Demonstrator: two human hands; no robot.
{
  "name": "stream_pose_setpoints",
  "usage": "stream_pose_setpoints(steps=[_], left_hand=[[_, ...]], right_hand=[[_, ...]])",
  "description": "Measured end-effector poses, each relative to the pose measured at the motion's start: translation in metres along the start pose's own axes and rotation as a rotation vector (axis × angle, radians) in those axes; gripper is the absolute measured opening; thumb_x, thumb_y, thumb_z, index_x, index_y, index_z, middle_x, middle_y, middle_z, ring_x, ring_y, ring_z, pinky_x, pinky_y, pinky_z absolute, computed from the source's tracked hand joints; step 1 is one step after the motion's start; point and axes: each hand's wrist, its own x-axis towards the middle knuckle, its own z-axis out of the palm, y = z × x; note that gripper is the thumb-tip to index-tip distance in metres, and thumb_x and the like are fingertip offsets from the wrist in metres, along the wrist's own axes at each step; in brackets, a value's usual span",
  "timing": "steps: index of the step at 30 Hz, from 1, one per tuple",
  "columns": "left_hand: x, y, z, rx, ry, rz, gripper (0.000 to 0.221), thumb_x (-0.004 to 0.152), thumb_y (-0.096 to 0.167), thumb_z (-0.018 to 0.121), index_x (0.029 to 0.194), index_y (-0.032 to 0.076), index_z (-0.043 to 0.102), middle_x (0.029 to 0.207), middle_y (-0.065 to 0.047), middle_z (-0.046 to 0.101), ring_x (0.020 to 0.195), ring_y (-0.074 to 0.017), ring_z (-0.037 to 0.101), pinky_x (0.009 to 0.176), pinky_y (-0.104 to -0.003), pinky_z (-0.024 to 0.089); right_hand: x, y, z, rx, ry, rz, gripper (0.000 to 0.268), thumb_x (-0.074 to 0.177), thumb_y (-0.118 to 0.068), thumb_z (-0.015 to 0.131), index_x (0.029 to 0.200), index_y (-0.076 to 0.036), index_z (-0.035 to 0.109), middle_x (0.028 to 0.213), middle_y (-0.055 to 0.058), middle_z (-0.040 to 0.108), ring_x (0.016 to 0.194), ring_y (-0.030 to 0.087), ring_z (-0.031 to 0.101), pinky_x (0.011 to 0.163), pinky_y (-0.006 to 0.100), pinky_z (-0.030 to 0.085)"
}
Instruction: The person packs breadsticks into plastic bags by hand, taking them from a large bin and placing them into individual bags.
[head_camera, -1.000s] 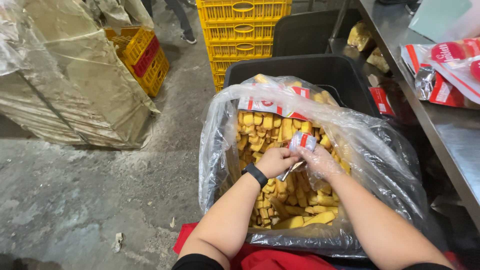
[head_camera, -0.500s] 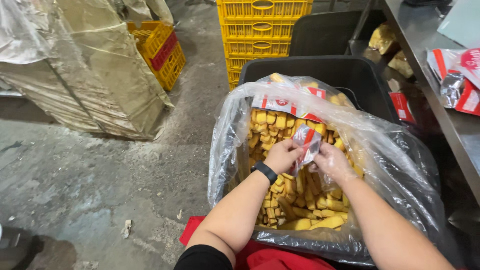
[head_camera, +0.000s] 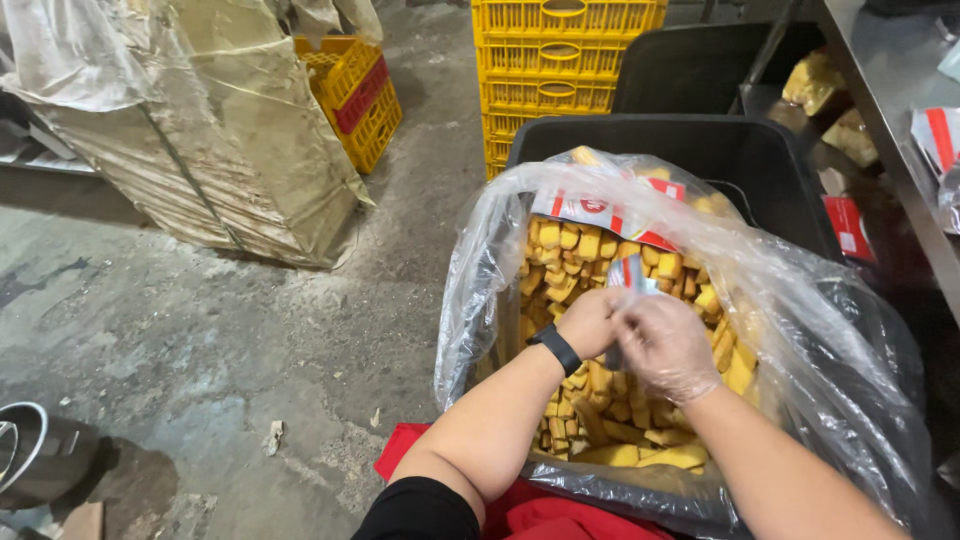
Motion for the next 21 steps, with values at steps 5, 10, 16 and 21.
stream_pose_setpoints(steps=[5,10,16,21], left_hand=[[-0.006,0.038,-0.012,-0.008,0.114,-0.105,0.023,0.097,0.027,0.062,0.101,0.005,0.067,0.091,-0.02,0.069,0.085,-0.0374,0.068,0.076,-0.044,0.055],[-0.007,0.05,-0.014,0.167,-0.054,0.118,0.016,0.093,0.022,0.059,0.099,0.008,0.064,0.095,-0.017,0.069,0.091,-0.0399,0.066,0.079,-0.049,0.054],[-0.004,0.037,-0.013,0.23,-0.029,0.193,0.015,0.088,0.02,0.065,0.087,0.007,0.06,0.087,-0.017,0.065,0.086,-0.0388,0.065,0.075,-0.049,0.053],[-0.003,0.031,-0.009,0.169,0.011,0.298,0.014,0.088,0.019,0.064,0.088,0.006,0.058,0.085,-0.016,0.063,0.085,-0.0377,0.063,0.076,-0.048,0.052]], right_hand=[[-0.021,0.051,0.026,-0.077,0.313,0.159,0.049,0.081,-0.022,0.079,0.118,0.004,0.06,0.107,0.021,0.063,0.1,0.037,0.061,0.089,0.045,0.053],[-0.047,0.123,0.048,0.714,-0.282,0.933,0.036,0.09,-0.021,0.064,0.12,-0.003,0.07,0.105,0.008,0.075,0.092,0.017,0.068,0.084,0.034,0.054],[-0.052,0.142,0.052,0.868,-0.391,0.94,0.037,0.089,-0.029,0.061,0.112,-0.001,0.07,0.1,0.01,0.075,0.088,0.022,0.071,0.081,0.039,0.059],[-0.052,0.151,0.054,0.211,-0.532,0.797,0.04,0.09,-0.034,0.062,0.104,0.0,0.076,0.092,0.02,0.078,0.088,0.032,0.074,0.084,0.043,0.055]])
